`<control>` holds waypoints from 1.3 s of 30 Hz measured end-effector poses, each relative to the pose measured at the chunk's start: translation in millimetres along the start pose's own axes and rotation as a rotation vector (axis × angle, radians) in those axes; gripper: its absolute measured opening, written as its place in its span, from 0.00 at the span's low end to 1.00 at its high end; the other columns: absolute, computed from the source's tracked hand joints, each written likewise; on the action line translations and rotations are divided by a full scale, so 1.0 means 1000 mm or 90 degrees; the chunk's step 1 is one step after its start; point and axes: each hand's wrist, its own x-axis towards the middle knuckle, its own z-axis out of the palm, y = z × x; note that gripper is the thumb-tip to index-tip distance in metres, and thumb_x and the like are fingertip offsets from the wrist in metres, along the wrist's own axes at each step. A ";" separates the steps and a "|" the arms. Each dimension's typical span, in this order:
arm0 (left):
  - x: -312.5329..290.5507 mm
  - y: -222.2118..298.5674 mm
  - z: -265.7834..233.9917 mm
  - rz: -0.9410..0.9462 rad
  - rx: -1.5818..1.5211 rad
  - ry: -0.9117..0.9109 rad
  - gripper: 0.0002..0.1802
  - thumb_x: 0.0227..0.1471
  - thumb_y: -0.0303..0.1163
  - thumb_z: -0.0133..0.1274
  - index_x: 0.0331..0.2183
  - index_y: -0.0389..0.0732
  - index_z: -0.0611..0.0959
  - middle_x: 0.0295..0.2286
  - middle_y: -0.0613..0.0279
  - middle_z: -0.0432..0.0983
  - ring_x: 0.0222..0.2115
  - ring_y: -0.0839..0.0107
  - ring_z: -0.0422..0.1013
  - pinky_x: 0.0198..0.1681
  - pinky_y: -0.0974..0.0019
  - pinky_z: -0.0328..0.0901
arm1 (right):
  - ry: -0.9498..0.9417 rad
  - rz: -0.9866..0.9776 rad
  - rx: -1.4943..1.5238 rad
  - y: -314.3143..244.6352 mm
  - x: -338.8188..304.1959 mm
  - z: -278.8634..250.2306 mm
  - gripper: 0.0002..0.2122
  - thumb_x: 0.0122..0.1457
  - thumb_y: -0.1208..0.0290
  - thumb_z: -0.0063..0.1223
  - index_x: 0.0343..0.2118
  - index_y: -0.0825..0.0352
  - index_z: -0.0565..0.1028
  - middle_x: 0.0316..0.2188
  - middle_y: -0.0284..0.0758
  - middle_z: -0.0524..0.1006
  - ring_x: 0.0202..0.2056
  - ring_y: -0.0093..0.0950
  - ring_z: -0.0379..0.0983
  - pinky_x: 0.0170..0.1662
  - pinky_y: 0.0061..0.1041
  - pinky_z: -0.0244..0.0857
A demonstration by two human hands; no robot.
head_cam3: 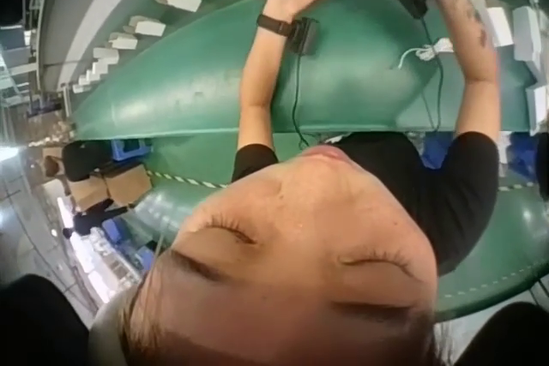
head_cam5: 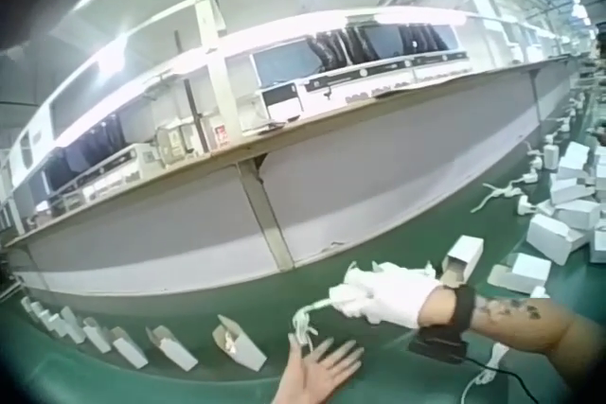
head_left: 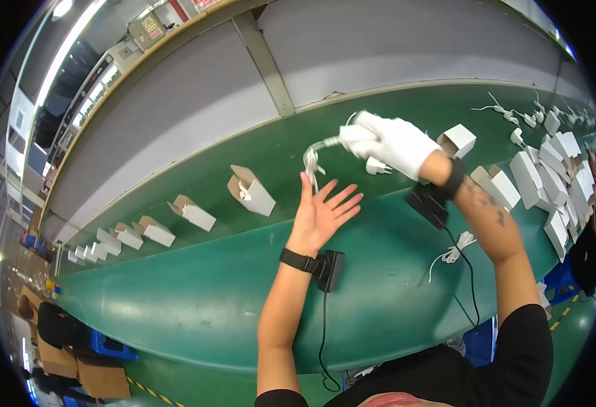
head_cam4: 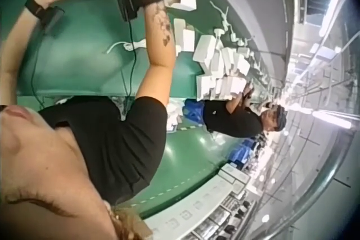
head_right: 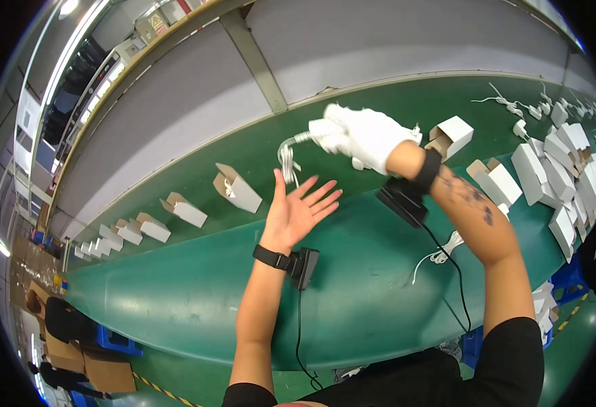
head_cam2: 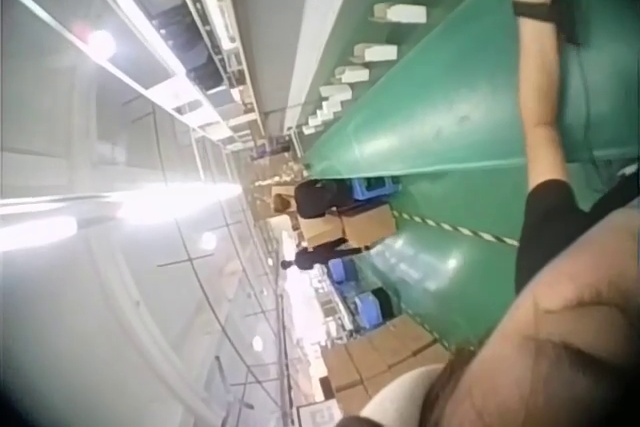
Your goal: The person packages power adapters by hand, picking up an adapter and a white box, placing the adapter inside the box, and closing the box flaps before placing it on a conveyor belt.
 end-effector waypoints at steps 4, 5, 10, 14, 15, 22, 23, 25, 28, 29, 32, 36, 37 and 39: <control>0.034 -0.028 0.020 -0.048 -0.418 0.035 0.21 0.58 0.42 0.48 0.45 0.36 0.73 0.35 0.61 0.76 0.32 0.72 0.72 0.38 0.69 0.67 | -0.054 -0.039 -0.069 0.028 -0.080 -0.029 0.20 0.54 0.58 0.52 0.49 0.59 0.67 0.41 0.45 0.74 0.34 0.45 0.73 0.39 0.38 0.69; 0.044 -0.032 0.023 -0.007 -0.445 0.029 0.19 0.59 0.41 0.46 0.45 0.36 0.73 0.36 0.60 0.76 0.33 0.72 0.72 0.38 0.69 0.67 | -0.112 -0.035 -0.007 0.034 -0.093 -0.031 0.20 0.54 0.60 0.52 0.49 0.61 0.67 0.42 0.45 0.73 0.33 0.41 0.74 0.38 0.36 0.69; 0.062 -0.076 0.060 -0.010 -0.226 -0.220 0.17 0.62 0.39 0.41 0.46 0.38 0.73 0.38 0.61 0.75 0.34 0.71 0.71 0.36 0.67 0.68 | 0.263 -0.101 0.717 0.069 -0.123 -0.001 0.20 0.54 0.66 0.57 0.48 0.64 0.65 0.28 0.37 0.76 0.31 0.32 0.76 0.35 0.29 0.69; 0.043 -0.086 0.120 -0.040 -0.058 -0.089 0.18 0.61 0.37 0.42 0.48 0.37 0.72 0.43 0.60 0.74 0.36 0.71 0.71 0.38 0.66 0.68 | 0.218 0.084 1.295 0.086 -0.137 -0.006 0.20 0.57 0.64 0.55 0.50 0.63 0.64 0.35 0.34 0.74 0.35 0.25 0.74 0.37 0.25 0.68; 0.041 -0.085 0.127 -0.043 -0.054 -0.087 0.18 0.61 0.37 0.42 0.48 0.37 0.72 0.43 0.60 0.74 0.36 0.71 0.71 0.38 0.66 0.68 | 0.111 0.082 1.196 0.104 -0.140 0.001 0.21 0.58 0.64 0.55 0.51 0.63 0.64 0.36 0.34 0.74 0.36 0.24 0.73 0.38 0.24 0.67; 0.039 -0.098 0.166 0.038 0.030 -0.097 0.20 0.62 0.38 0.40 0.50 0.36 0.72 0.49 0.56 0.70 0.46 0.67 0.70 0.41 0.66 0.68 | -0.031 0.158 0.822 0.129 -0.145 0.015 0.22 0.57 0.66 0.53 0.53 0.68 0.65 0.39 0.34 0.72 0.37 0.19 0.70 0.41 0.21 0.67; 0.041 -0.102 0.172 0.034 0.033 -0.097 0.20 0.62 0.38 0.40 0.50 0.36 0.72 0.49 0.56 0.70 0.46 0.67 0.70 0.41 0.66 0.68 | 0.010 0.106 0.752 0.131 -0.142 0.019 0.22 0.57 0.66 0.53 0.53 0.68 0.65 0.40 0.34 0.72 0.37 0.19 0.70 0.41 0.21 0.67; 0.045 -0.106 0.181 0.066 0.032 -0.087 0.22 0.61 0.42 0.40 0.49 0.36 0.73 0.45 0.56 0.74 0.43 0.66 0.72 0.40 0.65 0.69 | 0.087 0.003 0.609 0.136 -0.139 0.026 0.22 0.57 0.66 0.53 0.53 0.68 0.65 0.40 0.34 0.72 0.38 0.19 0.70 0.41 0.20 0.66; 0.065 -0.094 0.183 0.031 0.159 -0.107 0.25 0.60 0.45 0.41 0.48 0.35 0.74 0.40 0.57 0.77 0.39 0.65 0.74 0.37 0.64 0.69 | 0.115 0.015 0.673 0.167 -0.139 0.020 0.26 0.55 0.65 0.56 0.56 0.67 0.62 0.42 0.34 0.72 0.40 0.22 0.71 0.41 0.22 0.68; 0.076 -0.080 0.181 -0.016 0.280 -0.133 0.26 0.59 0.48 0.42 0.47 0.35 0.74 0.37 0.57 0.78 0.37 0.64 0.75 0.35 0.64 0.70 | 0.131 0.021 0.698 0.178 -0.142 0.016 0.28 0.55 0.65 0.57 0.57 0.66 0.60 0.43 0.35 0.72 0.41 0.23 0.71 0.41 0.23 0.69; 0.125 -0.056 0.160 0.255 0.900 0.188 0.32 0.54 0.57 0.47 0.42 0.34 0.78 0.26 0.57 0.80 0.28 0.62 0.77 0.29 0.61 0.68 | 0.112 0.036 0.757 0.195 -0.159 -0.010 0.30 0.54 0.63 0.58 0.57 0.67 0.60 0.45 0.37 0.71 0.42 0.26 0.71 0.41 0.24 0.69; 0.189 -0.062 0.116 0.139 0.947 0.248 0.36 0.47 0.61 0.52 0.35 0.32 0.80 0.26 0.52 0.79 0.28 0.58 0.76 0.31 0.57 0.67 | 0.094 0.026 0.907 0.176 -0.183 -0.051 0.30 0.54 0.60 0.57 0.57 0.68 0.60 0.48 0.40 0.70 0.42 0.29 0.72 0.40 0.24 0.70; 0.200 -0.063 0.109 0.004 0.913 0.184 0.37 0.45 0.62 0.53 0.34 0.32 0.80 0.27 0.52 0.79 0.29 0.57 0.76 0.32 0.57 0.68 | 0.087 0.014 0.970 0.172 -0.188 -0.059 0.30 0.54 0.58 0.57 0.56 0.69 0.61 0.49 0.42 0.69 0.42 0.30 0.72 0.40 0.25 0.70; 0.214 -0.066 0.110 -0.123 0.871 0.115 0.38 0.43 0.63 0.54 0.34 0.31 0.80 0.27 0.51 0.79 0.30 0.57 0.76 0.33 0.57 0.68 | 0.067 0.023 0.991 0.171 -0.197 -0.069 0.31 0.54 0.57 0.57 0.57 0.69 0.61 0.49 0.43 0.69 0.42 0.30 0.72 0.39 0.24 0.71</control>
